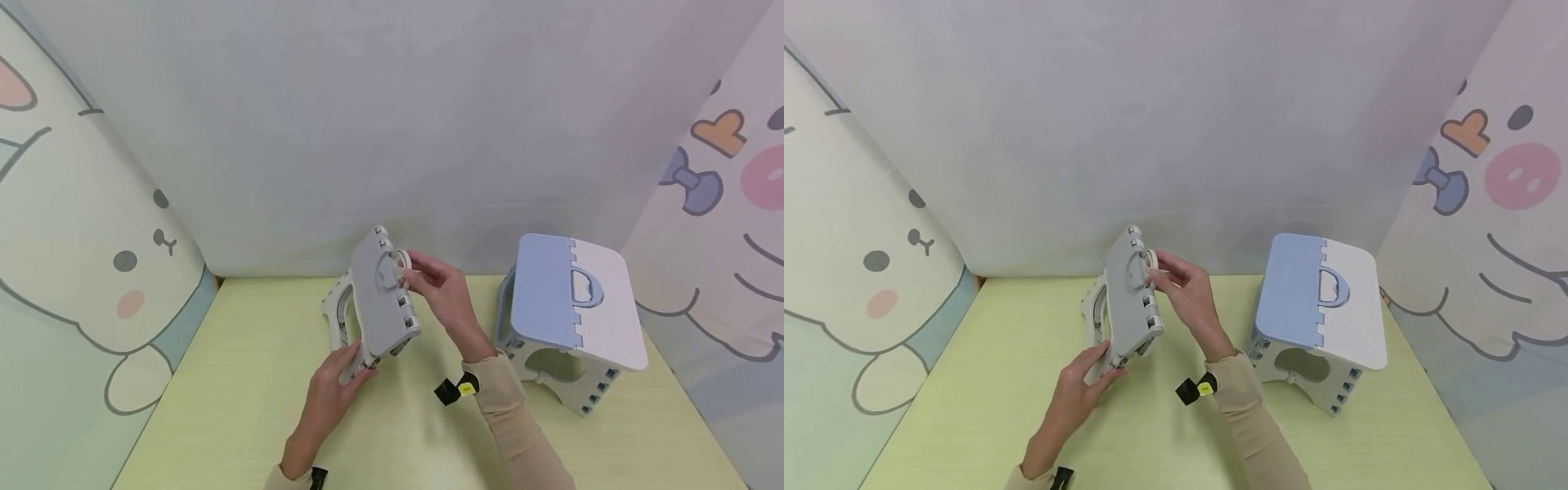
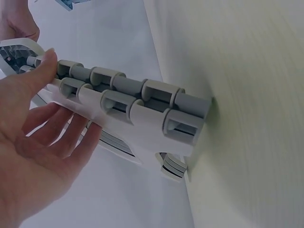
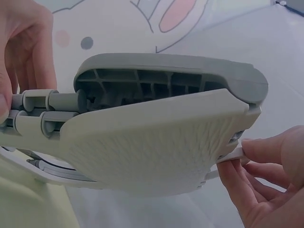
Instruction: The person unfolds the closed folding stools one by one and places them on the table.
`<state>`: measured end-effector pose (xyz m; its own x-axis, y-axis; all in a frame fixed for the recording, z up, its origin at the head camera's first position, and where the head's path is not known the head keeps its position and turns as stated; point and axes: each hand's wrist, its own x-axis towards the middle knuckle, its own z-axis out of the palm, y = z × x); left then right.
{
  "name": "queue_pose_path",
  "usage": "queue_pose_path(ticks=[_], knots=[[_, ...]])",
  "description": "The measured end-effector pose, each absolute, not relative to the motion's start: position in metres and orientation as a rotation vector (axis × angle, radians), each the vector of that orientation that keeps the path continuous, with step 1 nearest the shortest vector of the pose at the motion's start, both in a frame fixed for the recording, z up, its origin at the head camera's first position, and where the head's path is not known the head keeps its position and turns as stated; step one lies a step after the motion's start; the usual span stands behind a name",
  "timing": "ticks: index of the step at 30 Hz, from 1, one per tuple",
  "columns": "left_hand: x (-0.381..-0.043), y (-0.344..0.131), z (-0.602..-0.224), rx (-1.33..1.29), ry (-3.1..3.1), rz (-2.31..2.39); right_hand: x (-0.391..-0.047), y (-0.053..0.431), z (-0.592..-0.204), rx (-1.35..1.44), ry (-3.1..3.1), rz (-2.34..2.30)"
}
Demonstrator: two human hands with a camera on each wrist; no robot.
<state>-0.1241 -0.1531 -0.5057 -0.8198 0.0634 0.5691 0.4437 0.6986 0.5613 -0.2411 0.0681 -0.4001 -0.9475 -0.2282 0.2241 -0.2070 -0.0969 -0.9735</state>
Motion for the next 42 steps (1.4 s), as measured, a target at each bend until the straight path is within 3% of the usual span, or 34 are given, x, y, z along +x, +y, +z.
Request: queue_pose_path(ticks=[42], knots=[[-0.123, -0.143, -0.502, -0.371, -2.3, -1.311, -0.245, 0.062, -0.371, -0.538, 1.897, -2.203]])
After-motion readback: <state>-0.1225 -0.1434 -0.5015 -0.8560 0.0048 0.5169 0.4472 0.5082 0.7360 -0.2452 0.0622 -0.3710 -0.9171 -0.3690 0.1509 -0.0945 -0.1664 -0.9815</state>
